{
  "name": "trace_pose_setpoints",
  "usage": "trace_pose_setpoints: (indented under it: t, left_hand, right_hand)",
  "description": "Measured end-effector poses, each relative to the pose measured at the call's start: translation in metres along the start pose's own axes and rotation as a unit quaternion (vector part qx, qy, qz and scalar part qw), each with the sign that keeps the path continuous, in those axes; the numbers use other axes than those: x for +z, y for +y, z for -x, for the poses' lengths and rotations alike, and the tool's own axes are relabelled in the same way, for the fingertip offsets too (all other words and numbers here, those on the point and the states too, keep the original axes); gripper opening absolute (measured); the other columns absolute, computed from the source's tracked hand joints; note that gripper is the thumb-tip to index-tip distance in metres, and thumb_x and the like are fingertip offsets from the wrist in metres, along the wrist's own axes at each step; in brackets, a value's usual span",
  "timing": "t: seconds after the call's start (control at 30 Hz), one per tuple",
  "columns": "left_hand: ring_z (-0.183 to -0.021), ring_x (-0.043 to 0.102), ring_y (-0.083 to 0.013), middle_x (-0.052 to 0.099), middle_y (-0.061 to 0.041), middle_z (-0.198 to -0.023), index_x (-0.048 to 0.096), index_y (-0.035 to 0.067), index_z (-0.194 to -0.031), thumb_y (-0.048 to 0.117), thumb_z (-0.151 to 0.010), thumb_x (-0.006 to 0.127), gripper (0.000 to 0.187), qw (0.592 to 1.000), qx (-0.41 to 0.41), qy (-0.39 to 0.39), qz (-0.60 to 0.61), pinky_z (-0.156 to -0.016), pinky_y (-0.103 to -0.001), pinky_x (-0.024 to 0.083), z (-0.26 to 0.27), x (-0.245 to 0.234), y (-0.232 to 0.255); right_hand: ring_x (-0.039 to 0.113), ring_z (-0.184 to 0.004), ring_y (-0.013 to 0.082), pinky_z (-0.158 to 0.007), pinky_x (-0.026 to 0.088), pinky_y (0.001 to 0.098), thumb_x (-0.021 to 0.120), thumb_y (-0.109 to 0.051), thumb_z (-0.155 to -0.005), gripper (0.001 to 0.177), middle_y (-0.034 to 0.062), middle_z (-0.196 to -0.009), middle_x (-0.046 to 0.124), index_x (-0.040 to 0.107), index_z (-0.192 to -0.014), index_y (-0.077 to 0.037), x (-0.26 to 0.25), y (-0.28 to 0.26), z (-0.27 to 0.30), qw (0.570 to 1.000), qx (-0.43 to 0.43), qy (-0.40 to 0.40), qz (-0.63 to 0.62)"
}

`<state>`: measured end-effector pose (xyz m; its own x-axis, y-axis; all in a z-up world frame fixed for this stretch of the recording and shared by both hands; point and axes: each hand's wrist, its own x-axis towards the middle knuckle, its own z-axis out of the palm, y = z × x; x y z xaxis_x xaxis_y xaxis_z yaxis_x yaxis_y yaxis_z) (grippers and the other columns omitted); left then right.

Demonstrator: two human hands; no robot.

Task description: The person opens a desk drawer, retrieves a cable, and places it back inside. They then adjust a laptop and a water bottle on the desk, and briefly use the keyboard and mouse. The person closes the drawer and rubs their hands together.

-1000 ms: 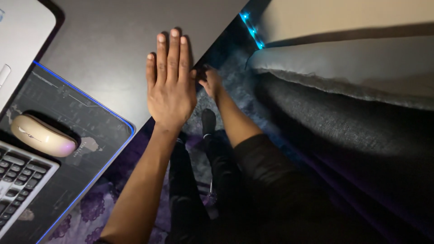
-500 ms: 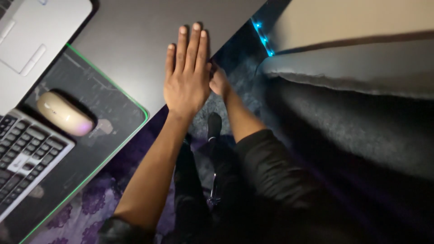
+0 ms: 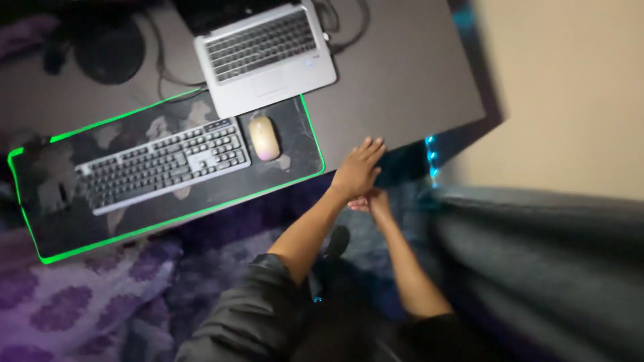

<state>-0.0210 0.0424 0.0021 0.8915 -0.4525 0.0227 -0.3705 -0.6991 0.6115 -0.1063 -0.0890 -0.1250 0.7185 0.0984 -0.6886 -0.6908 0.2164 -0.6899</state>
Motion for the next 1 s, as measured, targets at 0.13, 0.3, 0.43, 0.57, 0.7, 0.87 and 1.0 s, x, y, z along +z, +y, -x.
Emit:
trace_pose_setpoints:
  t: [0.13,0.3,0.43,0.57,0.7,0.87,1.0]
  left_hand:
    - [-0.146,0.041,-0.0353,0.05,-0.013,-0.154,0.056,0.006,-0.142,0.023,-0.096,0.063,0.05,0.995,-0.023,0.051,0.087,-0.115,-0.045,0.039,0.038,-0.016,-0.014]
    - [-0.097,0.074,-0.0299,0.076,-0.017,-0.108,0.071,0.003,-0.118,0.026,-0.1,0.062,0.03,0.908,-0.236,0.233,0.257,-0.086,-0.039,0.057,0.089,-0.054,-0.059]
    - [-0.081,0.072,-0.017,0.075,-0.008,-0.099,0.066,0.004,-0.113,0.025,-0.101,0.058,0.026,0.747,-0.315,0.281,0.514,-0.069,-0.032,0.058,0.105,-0.083,-0.123]
    - [-0.076,0.072,-0.0197,0.074,-0.009,-0.093,0.065,0.001,-0.107,0.024,-0.102,0.06,0.024,0.703,-0.319,0.351,0.53,-0.067,-0.031,0.059,0.096,-0.111,-0.168]
    - [-0.086,0.072,-0.0334,0.074,-0.017,-0.095,0.069,0.003,-0.105,0.019,-0.096,0.069,0.019,0.849,-0.367,0.35,0.151,-0.079,-0.042,0.055,0.066,-0.16,-0.174]
    - [-0.106,0.055,-0.0459,0.06,-0.027,-0.109,0.062,-0.004,-0.114,0.008,-0.084,0.074,0.034,0.845,-0.308,0.438,0.0,-0.093,-0.053,0.043,0.047,-0.203,-0.195]
    - [-0.104,0.057,-0.0437,0.06,-0.024,-0.104,0.064,0.001,-0.105,0.006,-0.079,0.075,0.028,0.91,-0.24,0.336,-0.026,-0.09,-0.053,0.045,0.043,-0.239,-0.18]
  right_hand:
    - [0.073,-0.074,0.0298,-0.066,0.062,0.0386,0.045,-0.022,-0.106,0.036,0.0191,-0.086,0.075,0.065,-0.11,0.008,0.012,-0.058,0.018,0.993,-0.075,-0.057,0.07]
    - [0.072,-0.085,0.0256,-0.077,0.062,0.0381,0.053,-0.029,-0.107,0.039,0.0173,-0.098,0.073,0.064,-0.12,0.006,0.06,-0.155,0.044,0.99,-0.073,-0.099,0.068]
    - [0.074,-0.092,0.0274,-0.084,0.063,0.0412,0.053,-0.029,-0.104,0.042,0.0204,-0.107,0.072,0.06,-0.127,0.005,0.096,-0.192,0.015,0.991,-0.078,-0.1,0.038]
    - [0.076,-0.1,0.0288,-0.09,0.062,0.0419,0.058,-0.025,-0.101,0.042,0.0217,-0.115,0.071,0.055,-0.131,0.005,0.12,-0.209,-0.041,0.992,-0.099,-0.074,0.003]
    - [0.072,-0.097,0.0257,-0.081,0.061,0.0404,0.066,-0.017,-0.095,0.045,0.0142,-0.116,0.068,0.056,-0.134,0.003,0.139,-0.219,-0.085,0.975,-0.162,0.091,0.118]
    - [0.069,-0.095,0.0213,-0.08,0.062,0.0375,0.07,-0.016,-0.094,0.046,0.0139,-0.112,0.069,0.058,-0.133,0.005,0.126,-0.224,-0.144,0.965,-0.197,0.123,0.122]
    - [0.072,-0.092,0.0189,-0.083,0.063,0.0387,0.07,-0.017,-0.093,0.042,0.0098,-0.11,0.07,0.06,-0.127,0.005,0.129,-0.24,-0.176,0.98,-0.166,0.089,0.071]
